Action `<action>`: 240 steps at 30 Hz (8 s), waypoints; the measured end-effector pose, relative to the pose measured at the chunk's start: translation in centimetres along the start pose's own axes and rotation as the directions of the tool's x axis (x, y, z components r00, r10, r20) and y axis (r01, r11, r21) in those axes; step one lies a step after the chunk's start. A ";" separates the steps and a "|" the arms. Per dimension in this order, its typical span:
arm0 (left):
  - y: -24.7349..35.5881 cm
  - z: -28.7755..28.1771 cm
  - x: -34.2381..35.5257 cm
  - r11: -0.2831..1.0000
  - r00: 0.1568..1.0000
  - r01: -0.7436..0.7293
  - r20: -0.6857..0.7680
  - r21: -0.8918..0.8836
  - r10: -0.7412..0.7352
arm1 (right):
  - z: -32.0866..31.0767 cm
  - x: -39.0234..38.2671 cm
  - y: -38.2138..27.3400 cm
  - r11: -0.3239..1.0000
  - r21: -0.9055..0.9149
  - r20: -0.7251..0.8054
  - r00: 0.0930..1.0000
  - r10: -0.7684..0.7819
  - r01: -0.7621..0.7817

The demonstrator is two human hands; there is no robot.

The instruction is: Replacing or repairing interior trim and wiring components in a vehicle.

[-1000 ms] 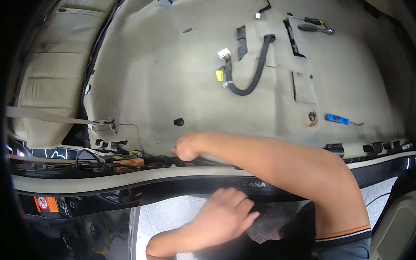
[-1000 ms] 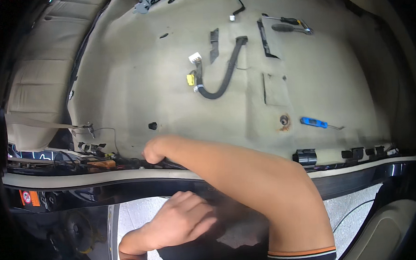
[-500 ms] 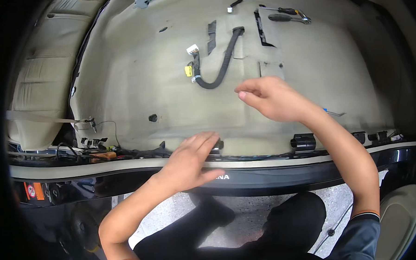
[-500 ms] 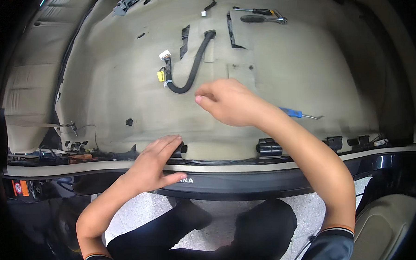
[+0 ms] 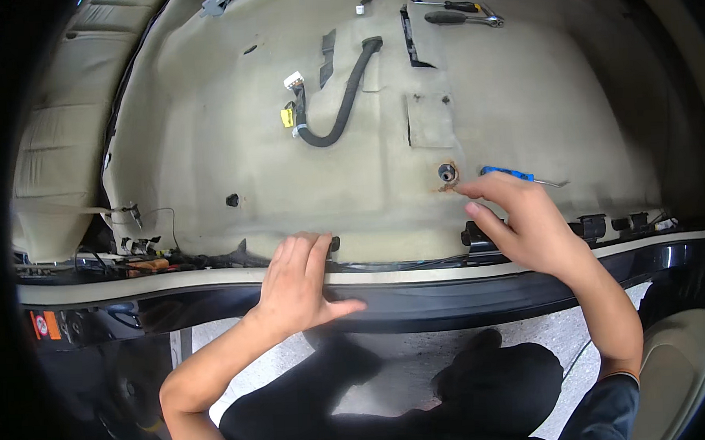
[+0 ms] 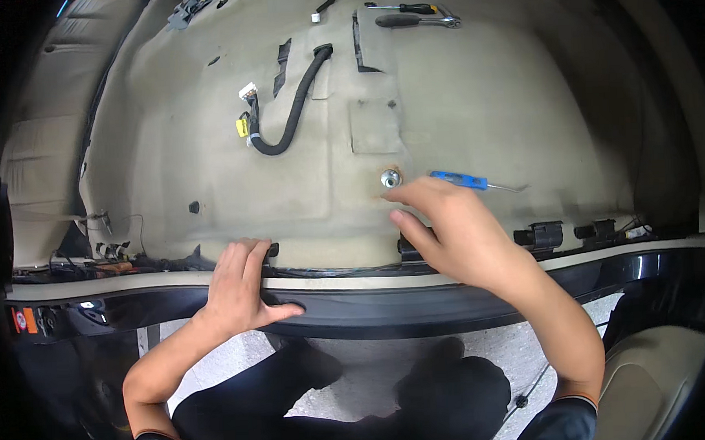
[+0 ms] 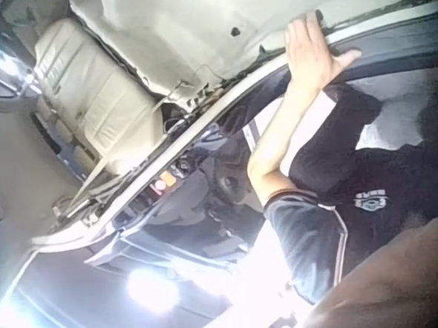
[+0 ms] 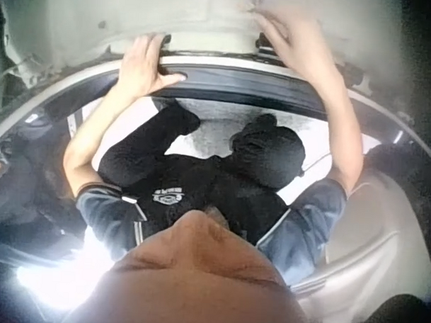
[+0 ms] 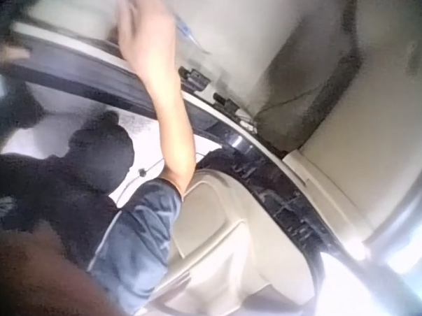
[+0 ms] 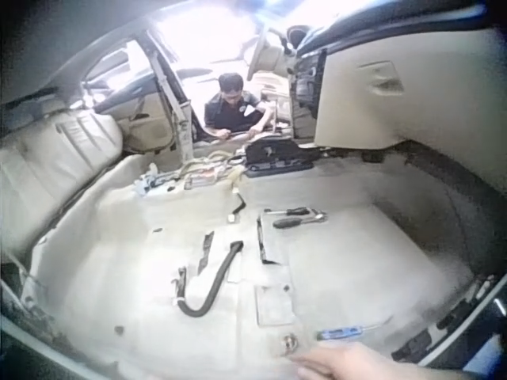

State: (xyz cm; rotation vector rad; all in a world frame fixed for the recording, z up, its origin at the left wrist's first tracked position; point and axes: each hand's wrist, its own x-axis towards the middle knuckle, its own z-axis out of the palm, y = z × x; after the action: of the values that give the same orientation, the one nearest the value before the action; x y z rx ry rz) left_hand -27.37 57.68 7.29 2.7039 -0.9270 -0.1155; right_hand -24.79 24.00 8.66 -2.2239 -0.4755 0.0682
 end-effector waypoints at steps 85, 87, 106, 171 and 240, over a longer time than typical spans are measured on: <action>17.5 7.1 17.3 0.838 0.839 -0.411 0.210 -0.360 0.502 | -9.0 -17.2 11.2 0.787 -0.374 -0.666 0.732 0.141 -0.491; 17.4 7.2 17.4 0.844 0.843 -0.403 0.216 -0.354 0.493 | -8.9 -16.9 11.6 0.786 -0.355 -0.647 0.740 0.184 -0.506; 17.3 7.1 17.3 0.825 0.832 -0.431 0.192 -0.365 0.520 | -8.0 -17.4 12.2 0.826 -0.330 -0.709 0.698 0.102 -0.456; 42.4 21.2 38.7 0.228 0.758 -0.334 -0.116 -0.915 0.642 | -3.1 -20.6 10.1 0.964 0.194 -0.950 0.210 0.231 -0.183; 57.9 16.9 45.4 0.281 0.995 -0.093 -0.099 -0.955 -0.006 | -2.6 -20.4 8.9 0.838 0.260 -0.919 0.142 0.367 -0.480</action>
State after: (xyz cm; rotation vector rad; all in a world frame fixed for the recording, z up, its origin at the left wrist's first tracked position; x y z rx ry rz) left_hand -28.33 -17.81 8.40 1.4712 -0.5648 -0.4068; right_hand -40.37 9.65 1.38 -1.9377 0.9018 -1.0102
